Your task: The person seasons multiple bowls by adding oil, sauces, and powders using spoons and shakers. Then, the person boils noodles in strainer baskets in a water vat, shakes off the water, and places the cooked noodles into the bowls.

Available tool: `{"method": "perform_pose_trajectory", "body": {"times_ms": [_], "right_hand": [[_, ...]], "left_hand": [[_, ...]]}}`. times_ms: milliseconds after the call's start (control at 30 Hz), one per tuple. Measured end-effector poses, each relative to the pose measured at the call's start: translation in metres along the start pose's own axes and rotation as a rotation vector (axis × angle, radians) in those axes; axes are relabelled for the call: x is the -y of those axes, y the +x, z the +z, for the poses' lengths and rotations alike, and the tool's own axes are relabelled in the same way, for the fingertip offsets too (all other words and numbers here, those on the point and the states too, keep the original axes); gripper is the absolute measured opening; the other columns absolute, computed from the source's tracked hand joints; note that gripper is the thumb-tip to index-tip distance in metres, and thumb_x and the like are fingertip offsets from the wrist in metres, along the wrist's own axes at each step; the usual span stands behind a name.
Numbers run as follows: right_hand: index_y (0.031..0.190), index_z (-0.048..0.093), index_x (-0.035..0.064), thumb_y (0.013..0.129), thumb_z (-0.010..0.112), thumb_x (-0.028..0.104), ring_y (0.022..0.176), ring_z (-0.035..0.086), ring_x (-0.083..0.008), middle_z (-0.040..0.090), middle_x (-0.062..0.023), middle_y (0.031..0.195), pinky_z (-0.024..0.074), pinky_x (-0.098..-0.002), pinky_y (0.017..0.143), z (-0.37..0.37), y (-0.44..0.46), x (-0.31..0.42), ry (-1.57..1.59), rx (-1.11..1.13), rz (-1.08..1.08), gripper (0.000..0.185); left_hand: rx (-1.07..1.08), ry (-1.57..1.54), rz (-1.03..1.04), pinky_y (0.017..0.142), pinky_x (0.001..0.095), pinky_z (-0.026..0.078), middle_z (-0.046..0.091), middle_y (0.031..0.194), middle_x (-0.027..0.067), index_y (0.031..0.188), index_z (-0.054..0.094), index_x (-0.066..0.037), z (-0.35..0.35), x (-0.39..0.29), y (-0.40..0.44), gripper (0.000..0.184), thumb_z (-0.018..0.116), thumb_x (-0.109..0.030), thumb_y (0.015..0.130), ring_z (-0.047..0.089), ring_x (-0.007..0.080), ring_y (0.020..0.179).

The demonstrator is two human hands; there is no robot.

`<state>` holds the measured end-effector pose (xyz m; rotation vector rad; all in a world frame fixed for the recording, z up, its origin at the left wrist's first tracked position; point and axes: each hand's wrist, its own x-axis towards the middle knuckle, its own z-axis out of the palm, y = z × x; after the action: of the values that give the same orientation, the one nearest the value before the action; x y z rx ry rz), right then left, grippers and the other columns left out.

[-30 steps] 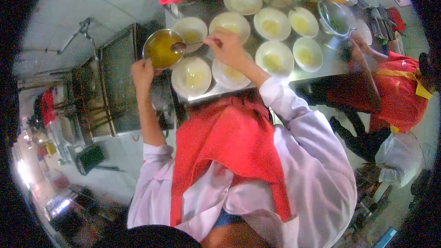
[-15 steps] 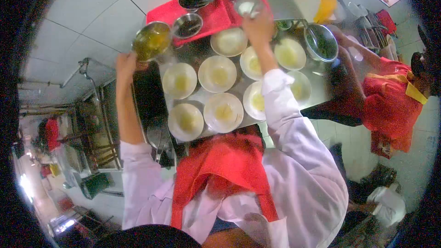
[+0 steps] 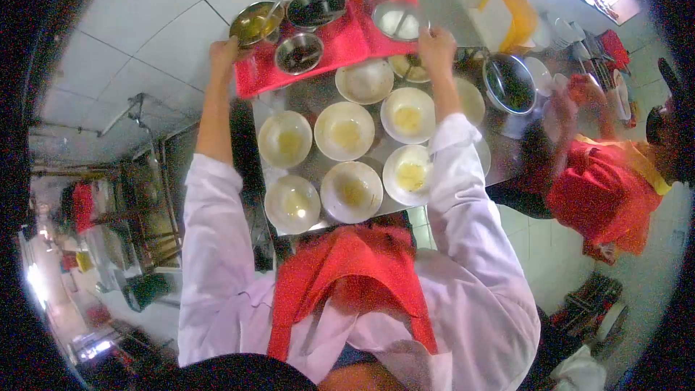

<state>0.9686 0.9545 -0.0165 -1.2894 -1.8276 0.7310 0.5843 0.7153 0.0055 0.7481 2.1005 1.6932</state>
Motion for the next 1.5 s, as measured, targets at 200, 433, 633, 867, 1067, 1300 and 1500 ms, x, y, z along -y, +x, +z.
{"method": "perform_pose_trajectory", "body": {"times_ms": [200, 433, 633, 867, 1067, 1300, 1500], "right_hand": [[0.078, 0.061, -0.0059, 0.083, 0.057, 0.007, 0.062, 0.060, -0.0126, 0.060, -0.0068, 0.070, 0.0553, -0.0273, 0.055, -0.010, -0.086, 0.041, 0.435, 0.169, 0.102, 0.015], [0.078, 0.057, -0.0047, 0.077, 0.063, 0.004, 0.058, 0.061, -0.0149, 0.059, -0.0076, 0.070, 0.0550, -0.0275, 0.056, 0.038, -0.183, 0.053, 0.724, 0.386, 0.230, 0.010], [0.076, 0.053, -0.0022, 0.075, 0.062, 0.002, 0.058, 0.061, -0.0149, 0.058, -0.0084, 0.069, 0.0517, -0.0268, 0.048, 0.098, -0.229, 0.060, 0.725, 0.591, 0.211, 0.010], [0.085, 0.051, 0.0017, 0.076, 0.065, 0.001, 0.061, 0.058, -0.0133, 0.055, -0.0051, 0.068, 0.0547, -0.0299, 0.051, 0.112, -0.246, 0.087, 0.698, 0.747, 0.140, 0.016], [0.091, 0.056, 0.0031, 0.077, 0.070, 0.016, 0.056, 0.058, -0.0245, 0.058, -0.0119, 0.064, 0.0441, -0.0362, 0.051, 0.110, -0.246, 0.091, 0.169, 0.698, -0.388, 0.023], [0.081, 0.063, 0.0049, 0.079, 0.066, 0.018, 0.058, 0.057, -0.0282, 0.060, -0.0146, 0.067, 0.0440, -0.0375, 0.055, 0.110, -0.249, 0.086, 0.171, 0.712, -0.653, 0.013], [0.084, 0.066, 0.0051, 0.078, 0.060, 0.018, 0.078, 0.062, -0.0360, 0.064, -0.0194, 0.082, 0.0476, -0.0455, 0.071, 0.113, -0.242, 0.089, 0.113, 0.836, -0.231, 0.015]], "left_hand": [[-0.141, 0.224, 0.062, 0.048, 0.0325, 0.053, 0.062, 0.060, 0.0185, 0.070, 0.059, 0.016, 0.014, 0.000, -0.024, 0.035, 0.055, -0.016, 0.083, 0.067, 0.0257, 0.054], [-0.053, 0.064, -0.178, 0.050, 0.0328, 0.051, 0.063, 0.070, 0.0121, 0.090, 0.064, 0.005, 0.001, 0.005, -0.108, 0.054, 0.055, -0.049, 0.087, 0.064, 0.0250, 0.052], [0.032, 0.221, 0.325, 0.088, 0.0364, 0.048, 0.022, 0.147, 0.0160, 0.130, 0.049, -0.007, 0.005, 0.026, -0.207, 0.046, 0.058, -0.029, 0.091, 0.039, 0.0283, 0.127], [-0.069, -0.117, -0.128, 0.095, 0.0376, 0.040, 0.047, 0.129, 0.0199, 0.127, 0.048, 0.002, -0.010, 0.067, -0.244, 0.057, 0.055, -0.040, 0.090, 0.047, 0.0268, 0.117], [-0.074, -0.276, -0.258, 0.093, 0.0355, 0.039, 0.057, 0.117, 0.0175, 0.121, 0.052, 0.006, -0.014, 0.090, -0.257, 0.054, 0.042, -0.042, 0.097, 0.054, 0.0241, 0.107], [-0.192, -0.110, -0.201, 0.093, 0.0350, 0.039, 0.058, 0.116, 0.0193, 0.119, 0.053, 0.006, -0.017, 0.112, -0.259, 0.053, 0.039, -0.040, 0.098, 0.054, 0.0254, 0.106], [-0.163, -0.184, -0.181, 0.095, 0.0345, 0.039, 0.057, 0.118, 0.0188, 0.118, 0.054, 0.005, -0.047, 0.167, -0.254, 0.053, 0.040, -0.041, 0.097, 0.053, 0.0235, 0.108]]}}
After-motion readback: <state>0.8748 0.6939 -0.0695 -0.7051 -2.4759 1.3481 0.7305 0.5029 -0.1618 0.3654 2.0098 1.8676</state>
